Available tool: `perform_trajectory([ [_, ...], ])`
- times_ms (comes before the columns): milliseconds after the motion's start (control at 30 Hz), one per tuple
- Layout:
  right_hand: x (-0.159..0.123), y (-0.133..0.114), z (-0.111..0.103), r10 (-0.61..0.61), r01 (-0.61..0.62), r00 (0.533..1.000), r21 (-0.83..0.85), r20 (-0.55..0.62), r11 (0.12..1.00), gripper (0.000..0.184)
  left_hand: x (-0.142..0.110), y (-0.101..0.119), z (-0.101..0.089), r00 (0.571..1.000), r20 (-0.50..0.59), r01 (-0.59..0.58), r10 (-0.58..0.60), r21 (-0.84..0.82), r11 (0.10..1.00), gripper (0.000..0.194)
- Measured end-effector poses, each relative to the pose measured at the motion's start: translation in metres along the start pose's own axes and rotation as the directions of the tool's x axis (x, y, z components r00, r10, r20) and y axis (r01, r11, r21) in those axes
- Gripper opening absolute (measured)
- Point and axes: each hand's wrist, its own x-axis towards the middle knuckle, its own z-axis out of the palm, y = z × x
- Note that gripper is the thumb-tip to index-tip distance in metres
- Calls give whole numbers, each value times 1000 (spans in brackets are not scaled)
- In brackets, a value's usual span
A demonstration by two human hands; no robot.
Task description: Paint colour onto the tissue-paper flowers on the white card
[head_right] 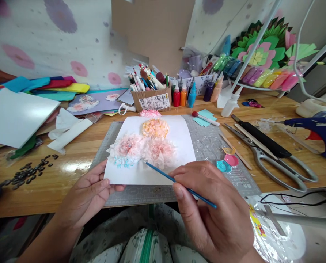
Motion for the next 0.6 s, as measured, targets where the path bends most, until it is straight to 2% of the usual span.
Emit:
perform_trajectory([
  [100, 0, 2, -3, -38, 37, 997, 12, 64, 999, 19, -1, 0, 0, 1000, -5, 5, -5, 6, 1000, 38],
  [433, 1, 1, -2, -38, 39, 999, -38, 29, 998, 22, -1, 1, 0, 1000, -3, 4, -4, 8, 1000, 40],
  [600, 7, 3, -5, -106, 108, 990, -14, 94, 994, 22, 0, 2, 1, 1000, -9, -13, 13, 16, 1000, 41],
])
